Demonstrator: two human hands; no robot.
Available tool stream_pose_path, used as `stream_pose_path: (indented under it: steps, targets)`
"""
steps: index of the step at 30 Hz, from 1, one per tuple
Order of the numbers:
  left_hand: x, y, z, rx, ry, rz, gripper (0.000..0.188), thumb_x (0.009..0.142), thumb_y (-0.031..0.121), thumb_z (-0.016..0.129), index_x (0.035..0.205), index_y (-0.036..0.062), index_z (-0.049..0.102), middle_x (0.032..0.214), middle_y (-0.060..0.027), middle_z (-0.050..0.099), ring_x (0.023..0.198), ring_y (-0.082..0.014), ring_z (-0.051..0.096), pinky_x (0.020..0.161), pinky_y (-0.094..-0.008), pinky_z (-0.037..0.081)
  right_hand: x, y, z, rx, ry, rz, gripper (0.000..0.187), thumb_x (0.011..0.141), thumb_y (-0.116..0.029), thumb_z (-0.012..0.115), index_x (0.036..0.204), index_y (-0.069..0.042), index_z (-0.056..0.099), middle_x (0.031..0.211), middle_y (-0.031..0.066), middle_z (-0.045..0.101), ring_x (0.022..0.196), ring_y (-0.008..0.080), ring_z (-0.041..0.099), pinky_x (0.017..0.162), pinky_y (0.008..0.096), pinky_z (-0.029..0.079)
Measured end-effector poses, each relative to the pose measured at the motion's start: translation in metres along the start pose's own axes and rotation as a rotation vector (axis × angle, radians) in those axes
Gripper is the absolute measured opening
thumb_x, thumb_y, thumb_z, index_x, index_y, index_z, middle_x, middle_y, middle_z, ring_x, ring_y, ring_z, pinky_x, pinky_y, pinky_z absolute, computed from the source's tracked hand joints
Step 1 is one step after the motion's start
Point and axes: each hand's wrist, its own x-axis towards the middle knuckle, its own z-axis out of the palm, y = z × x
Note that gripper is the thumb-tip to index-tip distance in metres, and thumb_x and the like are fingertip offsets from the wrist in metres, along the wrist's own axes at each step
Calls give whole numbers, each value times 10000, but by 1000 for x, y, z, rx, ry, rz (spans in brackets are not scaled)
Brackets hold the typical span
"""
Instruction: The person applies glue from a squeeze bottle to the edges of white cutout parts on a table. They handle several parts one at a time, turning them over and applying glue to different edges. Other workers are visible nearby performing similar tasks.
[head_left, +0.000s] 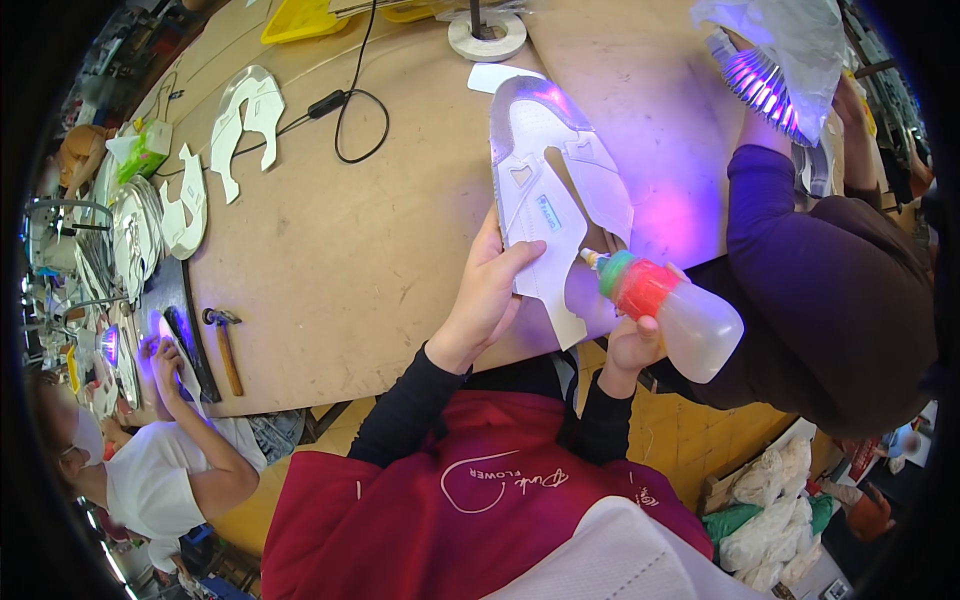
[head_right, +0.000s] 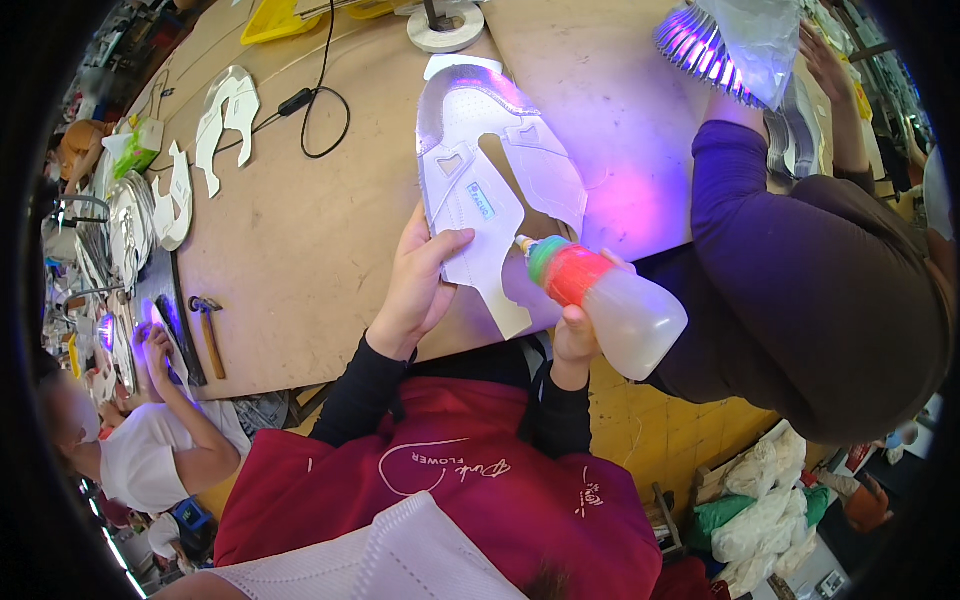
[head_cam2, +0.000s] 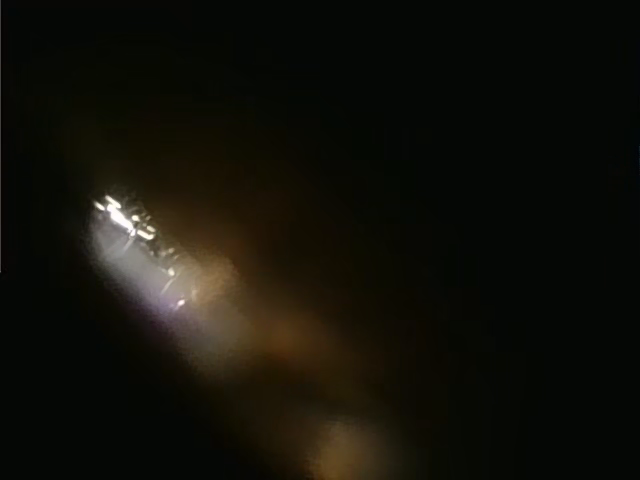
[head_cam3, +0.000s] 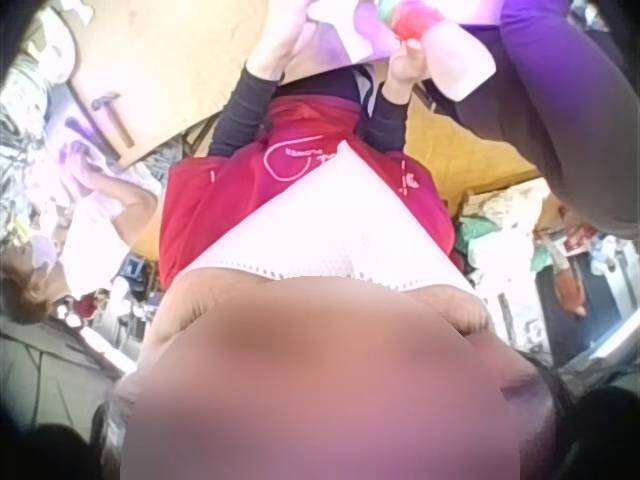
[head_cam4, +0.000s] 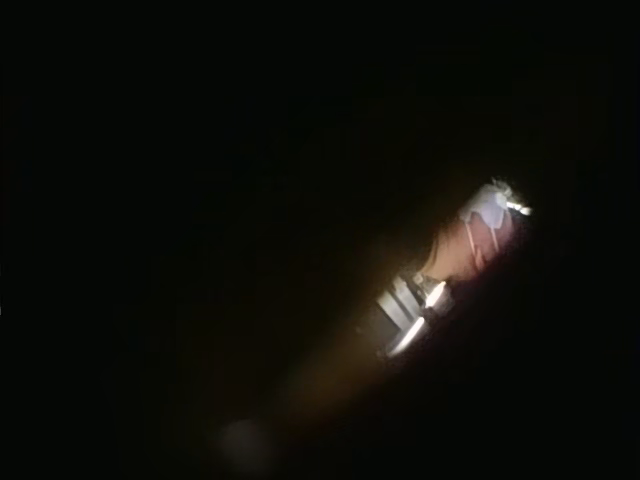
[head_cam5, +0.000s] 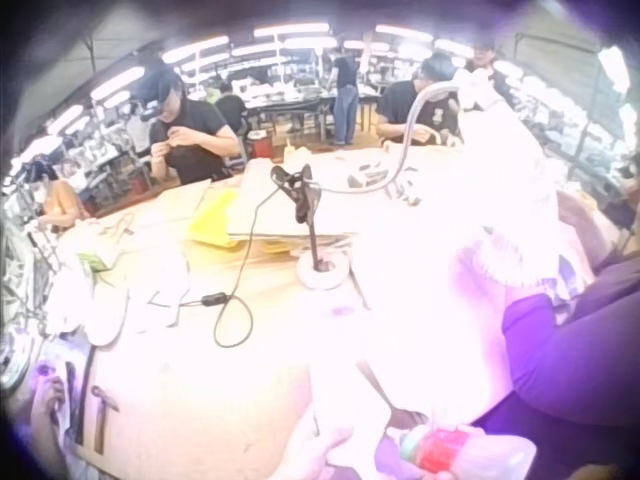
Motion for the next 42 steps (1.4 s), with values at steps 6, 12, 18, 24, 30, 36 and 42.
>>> stream_pose_path:
  steps: [6,12,18,24,30,36,42]
  targets:
    - [-2,0,0,15,-7,9,479,826,-21,481,1281,19,338,1177,-117,517,1057,-199,547,889,-334,465,0,-2,2,-18,-12,32,817,653,-528,735,1173,15,414,1119,152,466,995,256,487,853,371,419]
    - [-6,0,2,67,-29,13,519,827,-15,481,1315,18,309,1193,-108,501,1079,-185,523,909,-324,441,1,-2,4,-109,-30,-24,827,644,-570,722,1149,24,444,1095,147,483,976,250,490,833,362,415]
    - [-11,4,0,70,-49,-6,570,824,-17,473,1357,21,276,1227,-95,472,1119,-160,481,936,-307,405,4,-3,4,-198,-20,-96,843,636,-635,691,1108,32,482,1035,144,516,921,251,507,798,354,423]
    - [-13,6,-2,49,-52,-9,572,818,-20,471,1353,19,275,1231,-110,475,1119,-179,494,936,-323,415,0,-8,3,-223,-89,-131,860,645,-686,638,1093,35,501,1016,135,534,864,242,521,757,348,435]
    - [-17,5,-2,27,-43,5,551,810,-18,476,1331,12,298,1212,-129,497,1104,-211,521,932,-343,433,3,-5,2,-247,-127,-155,802,654,-629,680,1104,12,506,1033,132,535,900,234,511,778,346,427]
    - [-19,7,-5,21,-49,-31,606,807,-38,454,1374,22,250,1262,-117,452,1134,-187,487,946,-324,409,1,-9,1,-105,-165,-99,769,656,-591,705,1111,-1,511,1058,127,528,951,243,496,819,351,413]
    - [-23,5,-3,10,-27,-29,560,807,-30,459,1338,13,291,1221,-133,495,1106,-217,522,927,-345,440,5,-10,5,-175,-141,-135,771,653,-580,716,1114,1,505,1054,132,526,958,250,502,830,360,416]
